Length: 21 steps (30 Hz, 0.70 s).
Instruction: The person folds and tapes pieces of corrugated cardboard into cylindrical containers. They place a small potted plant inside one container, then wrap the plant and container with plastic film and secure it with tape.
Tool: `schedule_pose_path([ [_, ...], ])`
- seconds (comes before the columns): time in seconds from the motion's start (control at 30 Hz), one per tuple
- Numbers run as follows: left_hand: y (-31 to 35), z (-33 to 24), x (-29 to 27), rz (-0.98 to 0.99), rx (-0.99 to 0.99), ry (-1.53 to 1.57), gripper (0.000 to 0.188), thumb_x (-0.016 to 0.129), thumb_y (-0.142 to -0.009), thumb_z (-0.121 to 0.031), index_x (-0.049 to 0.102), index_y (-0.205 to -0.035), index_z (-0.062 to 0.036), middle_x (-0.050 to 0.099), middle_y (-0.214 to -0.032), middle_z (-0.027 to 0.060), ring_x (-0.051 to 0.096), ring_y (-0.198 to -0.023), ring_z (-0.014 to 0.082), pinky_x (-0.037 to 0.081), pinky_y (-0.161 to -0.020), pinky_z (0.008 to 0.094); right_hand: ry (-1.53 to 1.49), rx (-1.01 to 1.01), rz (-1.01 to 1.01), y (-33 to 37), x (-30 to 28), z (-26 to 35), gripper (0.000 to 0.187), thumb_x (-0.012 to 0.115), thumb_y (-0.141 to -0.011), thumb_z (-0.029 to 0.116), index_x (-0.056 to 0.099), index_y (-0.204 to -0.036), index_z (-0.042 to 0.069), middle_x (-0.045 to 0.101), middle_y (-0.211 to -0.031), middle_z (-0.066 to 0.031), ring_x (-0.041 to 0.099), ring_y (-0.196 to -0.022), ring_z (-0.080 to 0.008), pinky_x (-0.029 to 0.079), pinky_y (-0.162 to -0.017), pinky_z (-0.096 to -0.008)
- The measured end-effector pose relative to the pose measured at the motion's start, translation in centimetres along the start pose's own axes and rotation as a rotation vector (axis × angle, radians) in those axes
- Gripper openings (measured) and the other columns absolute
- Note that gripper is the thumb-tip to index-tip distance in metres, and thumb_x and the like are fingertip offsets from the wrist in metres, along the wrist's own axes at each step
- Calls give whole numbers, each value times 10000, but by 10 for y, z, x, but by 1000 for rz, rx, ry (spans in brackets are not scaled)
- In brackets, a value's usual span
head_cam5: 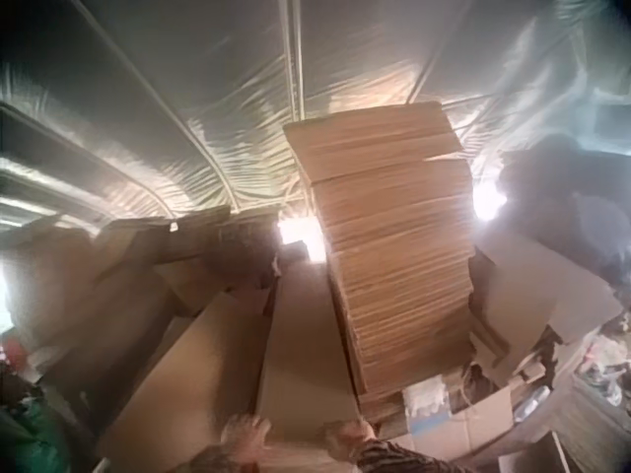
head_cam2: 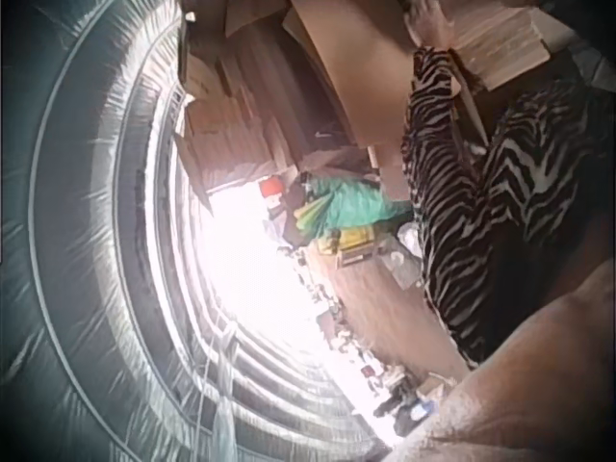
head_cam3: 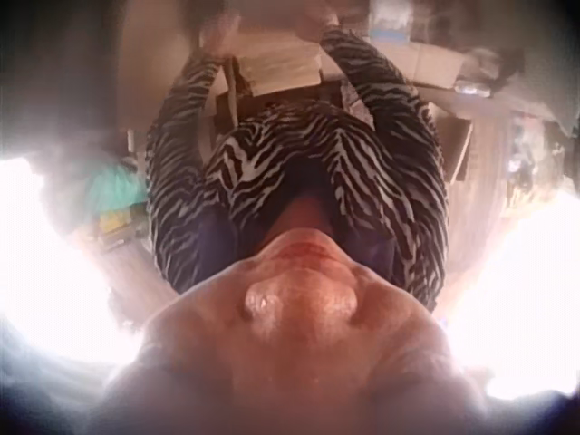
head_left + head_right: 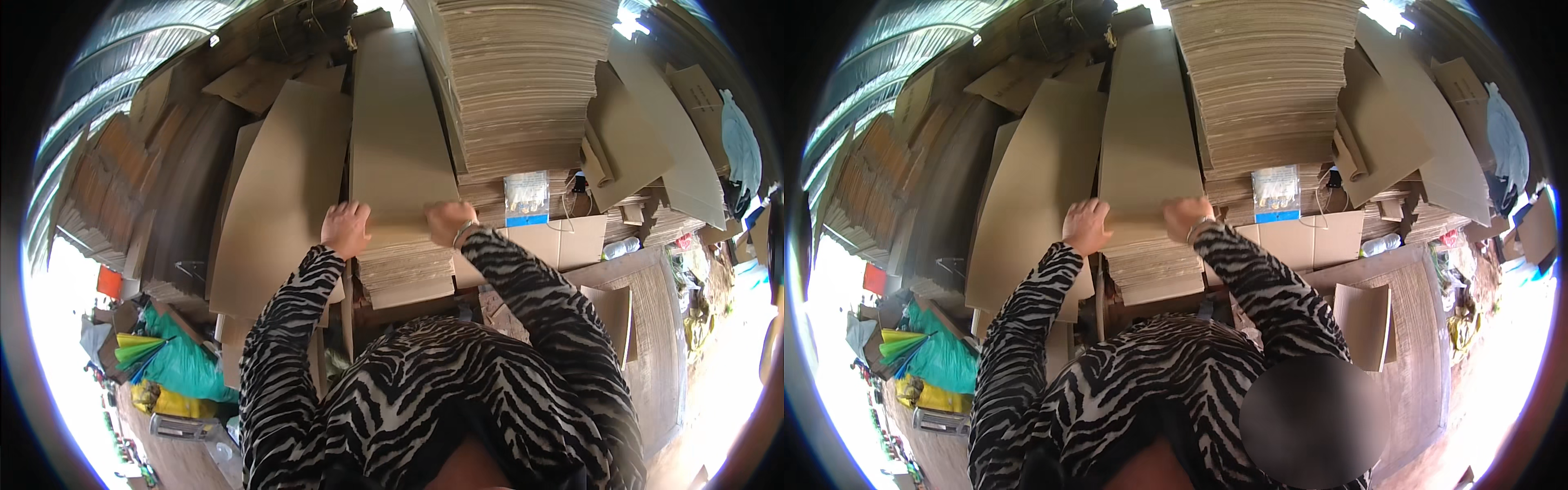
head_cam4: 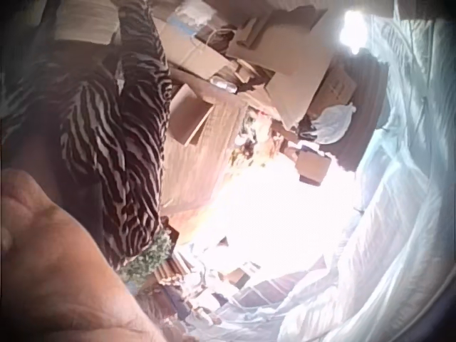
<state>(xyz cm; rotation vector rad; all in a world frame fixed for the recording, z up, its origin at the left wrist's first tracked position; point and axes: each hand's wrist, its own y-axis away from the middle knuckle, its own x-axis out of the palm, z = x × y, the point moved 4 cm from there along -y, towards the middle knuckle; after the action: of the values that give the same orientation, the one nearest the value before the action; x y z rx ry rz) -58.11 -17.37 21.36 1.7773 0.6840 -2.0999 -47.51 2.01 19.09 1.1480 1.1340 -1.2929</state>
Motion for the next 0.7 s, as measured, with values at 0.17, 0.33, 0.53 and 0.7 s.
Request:
schedule_pose_path([
  [0.17, -3, -1, 31, 218, -205, 157, 347, 711, -756, -223, 630, -1041, -42, 651, -1064, 153, 618, -1027, 324, 508, -880, 435, 155, -163, -310, -2, -5, -2, 217, 547, -834, 92, 603, -1042, 73, 604, -1014, -146, 619, -933, -311, 521, -812, -413],
  [0.33, -16, -8, 42, 156, -40, 114, 340, 723, -758, -214, 611, -1040, -58, 623, -1072, 141, 596, -1039, 318, 503, -870, 428, -50, 101, 88, -13, 30, -11, 236, 543, -862, 80, 615, -1083, 42, 620, -1104, -143, 626, -1043, -301, 531, -896, -396],
  [0.53, -38, -2, 63, 165, -140, 119, 378, 716, -775, -194, 580, -1090, -35, 597, -1116, 136, 573, -1085, 306, 498, -905, 429, 96, -109, -369, -34, 32, -24, 185, 581, -825, 108, 621, -1002, 69, 590, -1013, -99, 604, -971, -278, 530, -798, -391],
  [0.7, -23, -3, 113, 342, -79, 207, 423, 711, -793, -244, 561, -1138, -49, 547, -1165, 141, 524, -1131, 312, 441, -978, 440, -105, -46, -107, -21, 98, -24, 453, 787, -701, 328, 629, -1073, 123, 536, -1075, -71, 525, -1091, -279, 460, -917, -421],
])
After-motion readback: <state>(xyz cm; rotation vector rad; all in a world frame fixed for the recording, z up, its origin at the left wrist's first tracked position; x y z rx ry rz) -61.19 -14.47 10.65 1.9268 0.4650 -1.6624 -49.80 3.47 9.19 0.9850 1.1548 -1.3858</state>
